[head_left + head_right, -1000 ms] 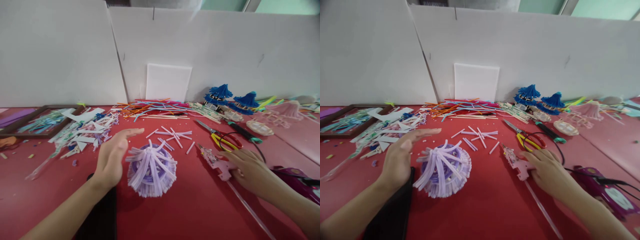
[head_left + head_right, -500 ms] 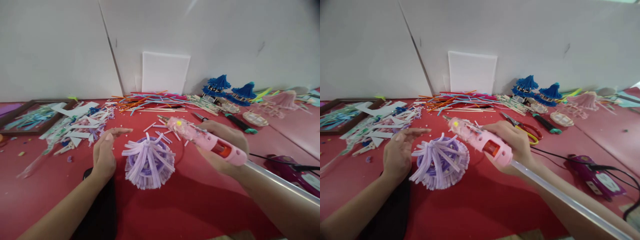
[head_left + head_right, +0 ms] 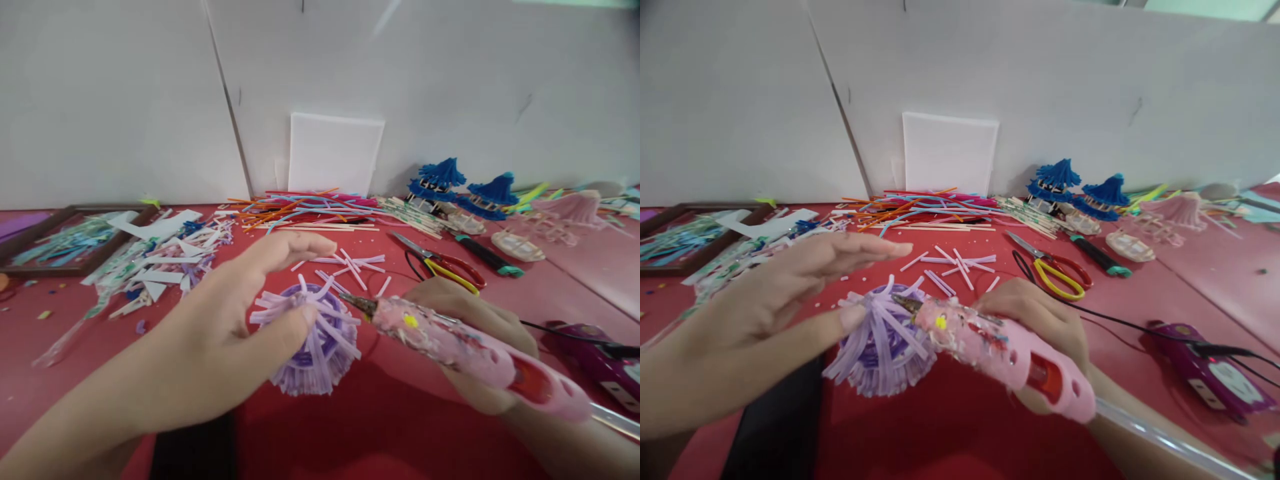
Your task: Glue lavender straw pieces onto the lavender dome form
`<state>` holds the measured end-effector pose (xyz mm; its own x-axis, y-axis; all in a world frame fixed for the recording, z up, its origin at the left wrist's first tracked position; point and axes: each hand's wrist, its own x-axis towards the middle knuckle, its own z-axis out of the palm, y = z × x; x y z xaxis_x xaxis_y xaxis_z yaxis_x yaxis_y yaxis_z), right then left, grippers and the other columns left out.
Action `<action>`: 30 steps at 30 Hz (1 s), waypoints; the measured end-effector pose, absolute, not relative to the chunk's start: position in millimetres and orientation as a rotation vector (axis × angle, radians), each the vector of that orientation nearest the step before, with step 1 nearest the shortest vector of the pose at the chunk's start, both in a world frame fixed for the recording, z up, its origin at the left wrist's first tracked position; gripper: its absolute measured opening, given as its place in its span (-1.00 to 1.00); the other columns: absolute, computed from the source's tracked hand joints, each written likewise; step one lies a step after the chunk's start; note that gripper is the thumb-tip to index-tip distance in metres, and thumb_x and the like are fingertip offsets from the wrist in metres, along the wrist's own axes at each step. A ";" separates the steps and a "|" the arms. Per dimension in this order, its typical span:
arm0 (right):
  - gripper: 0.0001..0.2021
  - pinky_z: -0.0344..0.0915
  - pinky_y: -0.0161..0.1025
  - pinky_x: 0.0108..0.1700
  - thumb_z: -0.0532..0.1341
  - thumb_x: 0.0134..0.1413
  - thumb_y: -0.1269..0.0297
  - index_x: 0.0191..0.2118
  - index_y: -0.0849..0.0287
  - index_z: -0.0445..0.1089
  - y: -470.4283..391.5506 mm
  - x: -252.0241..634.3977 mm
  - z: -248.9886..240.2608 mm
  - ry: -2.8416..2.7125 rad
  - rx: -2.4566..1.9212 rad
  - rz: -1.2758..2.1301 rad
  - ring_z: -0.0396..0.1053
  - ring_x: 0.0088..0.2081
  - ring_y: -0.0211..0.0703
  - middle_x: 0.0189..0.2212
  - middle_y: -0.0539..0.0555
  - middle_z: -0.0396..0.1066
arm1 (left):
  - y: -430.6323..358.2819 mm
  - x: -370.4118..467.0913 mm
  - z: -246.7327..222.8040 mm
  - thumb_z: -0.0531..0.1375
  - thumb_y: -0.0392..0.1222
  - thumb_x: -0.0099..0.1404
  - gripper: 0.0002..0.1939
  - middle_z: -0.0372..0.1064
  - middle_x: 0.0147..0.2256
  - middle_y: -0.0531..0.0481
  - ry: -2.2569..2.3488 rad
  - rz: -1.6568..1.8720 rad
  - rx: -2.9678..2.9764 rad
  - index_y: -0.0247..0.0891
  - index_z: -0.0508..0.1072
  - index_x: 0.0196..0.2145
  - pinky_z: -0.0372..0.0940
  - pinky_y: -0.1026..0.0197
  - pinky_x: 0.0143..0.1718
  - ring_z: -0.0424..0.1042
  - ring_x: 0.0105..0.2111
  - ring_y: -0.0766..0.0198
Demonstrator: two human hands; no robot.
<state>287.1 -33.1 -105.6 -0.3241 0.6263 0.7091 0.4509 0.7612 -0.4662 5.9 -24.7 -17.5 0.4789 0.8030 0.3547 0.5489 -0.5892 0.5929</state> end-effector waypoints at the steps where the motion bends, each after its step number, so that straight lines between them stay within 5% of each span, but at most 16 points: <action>1: -0.82 0.42 -0.20 -0.32 0.19 0.14 0.24 -0.15 0.10 0.40 -33.8 286.4 -104.9 -2.004 -0.768 0.236 0.46 -0.34 -0.14 -0.33 0.06 0.48 | -26.6 2.7 -20.4 0.15 -0.29 0.26 -0.45 0.39 0.15 0.08 1.136 0.788 2.380 0.08 0.32 0.19 0.46 0.16 0.01 0.43 0.11 0.07; 5: -0.87 0.43 -0.19 -0.32 0.12 0.23 0.32 -0.14 0.16 0.36 -33.5 283.0 -100.7 -2.082 -0.667 0.198 0.46 -0.32 -0.13 -0.34 0.10 0.46 | -28.1 -2.1 -32.0 0.16 -0.26 0.28 -0.35 0.24 0.27 0.04 1.162 0.642 2.443 0.05 0.17 0.30 0.35 0.06 0.15 0.27 0.25 -0.01; 9: -0.82 0.45 -0.18 -0.34 0.03 0.31 0.29 -0.18 0.18 0.35 -31.1 279.4 -97.6 -2.120 -0.651 0.134 0.46 -0.36 -0.13 -0.39 0.12 0.47 | -25.4 1.7 -37.8 0.16 -0.23 0.27 -0.35 0.23 0.28 0.00 1.164 0.658 2.339 0.03 0.20 0.30 0.52 0.16 -0.12 0.34 0.19 -0.09; 15: -0.85 0.41 -0.21 -0.40 0.04 0.29 0.30 -0.24 0.19 0.33 -32.4 273.1 -99.3 -2.088 -0.657 0.085 0.43 -0.42 -0.14 -0.44 0.10 0.42 | -24.5 1.1 -37.6 0.14 -0.22 0.30 -0.35 0.21 0.29 -0.01 1.153 0.596 2.271 0.07 0.16 0.32 0.51 0.30 -0.42 0.39 0.15 -0.10; 30: -0.93 0.36 -0.24 -0.39 0.07 0.24 0.39 -0.24 0.18 0.29 -31.4 269.6 -101.5 -2.113 -0.658 0.100 0.37 -0.41 -0.17 -0.44 0.08 0.37 | -23.3 -0.9 -33.9 0.16 -0.16 0.30 -0.35 0.30 0.23 0.00 1.153 0.602 2.283 0.05 0.14 0.31 0.49 0.16 -0.07 0.30 0.21 -0.04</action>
